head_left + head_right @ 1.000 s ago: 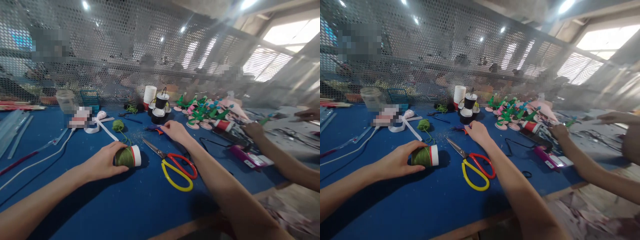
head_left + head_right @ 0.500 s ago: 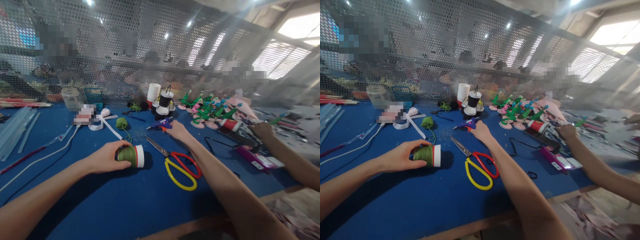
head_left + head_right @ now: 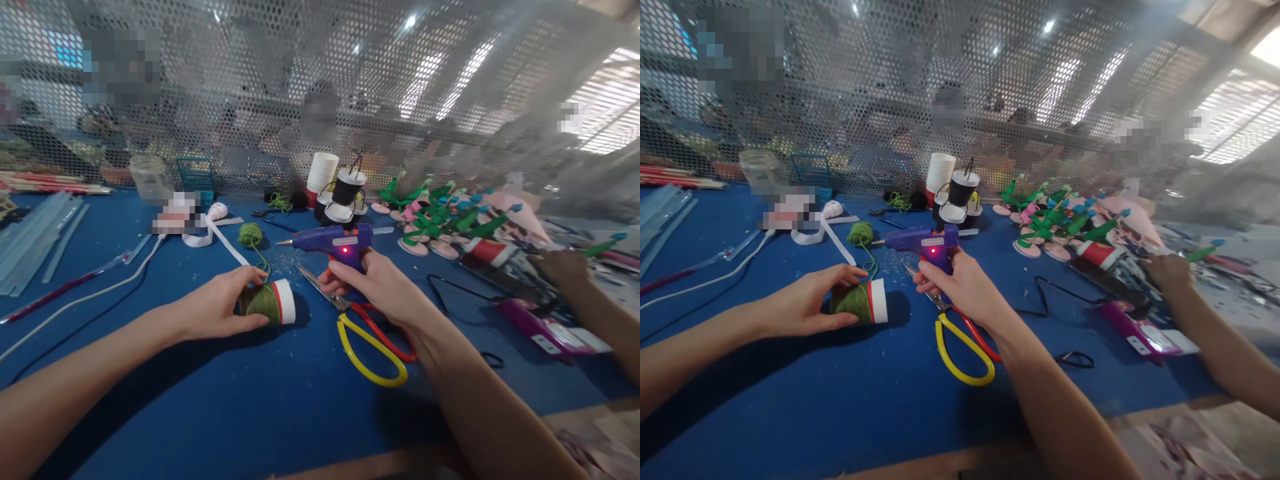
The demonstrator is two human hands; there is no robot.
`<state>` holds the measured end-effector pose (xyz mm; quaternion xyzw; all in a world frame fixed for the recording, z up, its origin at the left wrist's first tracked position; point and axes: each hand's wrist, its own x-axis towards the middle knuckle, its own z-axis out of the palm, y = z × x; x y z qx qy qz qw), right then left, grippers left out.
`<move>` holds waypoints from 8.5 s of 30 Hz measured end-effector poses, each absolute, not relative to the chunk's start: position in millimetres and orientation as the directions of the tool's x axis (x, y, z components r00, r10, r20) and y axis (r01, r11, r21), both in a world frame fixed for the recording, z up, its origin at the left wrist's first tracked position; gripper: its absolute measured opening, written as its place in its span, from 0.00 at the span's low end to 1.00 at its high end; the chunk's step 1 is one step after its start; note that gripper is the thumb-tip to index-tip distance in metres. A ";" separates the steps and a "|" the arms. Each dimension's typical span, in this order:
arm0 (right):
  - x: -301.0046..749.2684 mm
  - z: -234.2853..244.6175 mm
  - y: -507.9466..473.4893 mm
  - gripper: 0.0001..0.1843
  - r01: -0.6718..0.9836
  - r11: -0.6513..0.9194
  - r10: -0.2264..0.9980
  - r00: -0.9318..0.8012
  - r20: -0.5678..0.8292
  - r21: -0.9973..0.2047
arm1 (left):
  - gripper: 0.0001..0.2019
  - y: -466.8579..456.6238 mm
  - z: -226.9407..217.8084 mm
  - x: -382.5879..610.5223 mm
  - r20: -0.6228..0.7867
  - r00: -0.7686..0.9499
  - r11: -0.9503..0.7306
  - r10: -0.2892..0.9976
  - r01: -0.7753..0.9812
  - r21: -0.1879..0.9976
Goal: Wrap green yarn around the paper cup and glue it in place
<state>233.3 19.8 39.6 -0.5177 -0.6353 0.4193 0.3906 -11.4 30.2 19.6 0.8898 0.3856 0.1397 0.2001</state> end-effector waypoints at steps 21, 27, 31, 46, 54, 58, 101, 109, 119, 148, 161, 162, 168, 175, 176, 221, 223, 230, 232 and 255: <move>219.4 87.7 39.0 0.07 -0.004 0.336 0.942 0.009 0.336 -0.942 | 0.18 32.2 8.3 -10.1 0.270 0.728 -0.772 0.630 0.551 0.317; 223.5 126.0 34.3 0.08 0.047 0.539 0.840 0.033 0.541 -0.841 | 0.20 33.9 4.6 -8.8 0.395 0.709 -0.807 0.584 0.558 0.191; 219.9 108.9 27.3 0.08 0.150 0.490 0.870 -0.020 0.493 -0.859 | 0.19 32.8 0.0 -8.8 0.439 0.701 -0.811 0.562 0.572 0.124; 226.2 41.0 2.3 0.12 0.421 0.068 0.982 -0.190 -0.014 -0.905 | 0.28 26.5 -1.8 -6.3 0.335 0.715 -0.783 0.614 0.607 0.138; 225.7 37.5 -5.1 0.12 0.464 0.061 0.974 -0.221 -0.049 -0.884 | 0.24 25.8 11.1 -6.8 0.258 0.677 -0.721 0.689 0.609 0.330; 225.5 37.7 -6.2 0.12 0.470 0.067 0.977 -0.211 -0.039 -0.880 | 0.24 24.9 11.6 -7.1 0.236 0.671 -0.707 0.703 0.624 0.333; 228.8 43.9 -16.9 0.03 0.633 0.238 0.970 -0.193 0.147 -0.737 | 0.20 35.6 10.6 -16.3 0.427 0.725 -0.841 0.540 0.480 0.249; 227.9 45.9 -17.0 0.04 0.672 0.234 0.972 -0.185 0.147 -0.703 | 0.20 34.5 10.9 -16.1 0.422 0.728 -0.841 0.540 0.492 0.226; 228.3 45.1 -16.1 0.10 0.683 0.161 0.984 -0.163 0.067 -0.712 | 0.18 33.8 9.9 -14.6 0.469 0.756 -0.879 0.456 0.464 0.107; 230.2 47.2 -14.9 0.15 0.713 0.205 0.974 -0.214 0.070 -0.671 | 0.12 35.8 12.2 -15.2 0.496 0.834 -0.902 0.243 0.382 -0.200; 228.8 48.5 -14.0 0.15 0.700 0.166 0.981 -0.187 0.046 -0.694 | 0.15 35.9 8.8 -15.6 0.511 0.817 -0.918 0.265 0.376 -0.124; 229.2 47.4 -14.4 0.14 0.702 0.178 0.980 -0.191 0.058 -0.690 | 0.16 36.8 8.1 -15.6 0.519 0.806 -0.922 0.284 0.379 -0.084; 228.7 47.3 -16.6 0.11 0.725 0.237 0.970 -0.215 0.114 -0.646 | 0.17 37.4 6.4 -15.0 0.553 0.739 -0.908 0.384 0.410 0.082; 226.4 50.5 -19.9 0.07 0.735 0.306 0.952 -0.244 0.185 -0.606 | 0.18 36.3 6.0 -16.6 0.535 0.686 -0.866 0.493 0.448 0.223; 226.2 50.7 -20.3 0.07 0.732 0.310 0.950 -0.248 0.187 -0.607 | 0.17 36.3 6.2 -16.5 0.537 0.680 -0.863 0.499 0.450 0.230; 227.6 49.6 -15.1 0.16 0.685 0.188 0.978 -0.198 0.068 -0.704 | 0.15 35.2 5.9 -16.0 0.559 0.788 -0.930 0.257 0.358 -0.078; 228.0 48.0 -16.1 0.16 0.699 0.188 0.979 -0.194 0.070 -0.690 | 0.15 35.8 5.2 -14.8 0.588 0.750 -0.929 0.302 0.371 0.003; 225.4 49.3 -19.3 0.10 0.706 0.244 0.969 -0.196 0.149 -0.664 | 0.18 33.7 5.7 -14.9 0.549 0.683 -0.874 0.482 0.417 0.249; 224.4 50.3 -20.1 0.08 0.708 0.259 0.966 -0.198 0.167 -0.657 | 0.19 33.8 5.8 -15.2 0.537 0.661 -0.851 0.524 0.432 0.300; 225.5 51.3 -18.8 0.12 0.701 0.201 0.978 -0.186 0.097 -0.684 | 0.19 34.0 7.8 -15.5 0.555 0.630 -0.839 0.543 0.429 0.333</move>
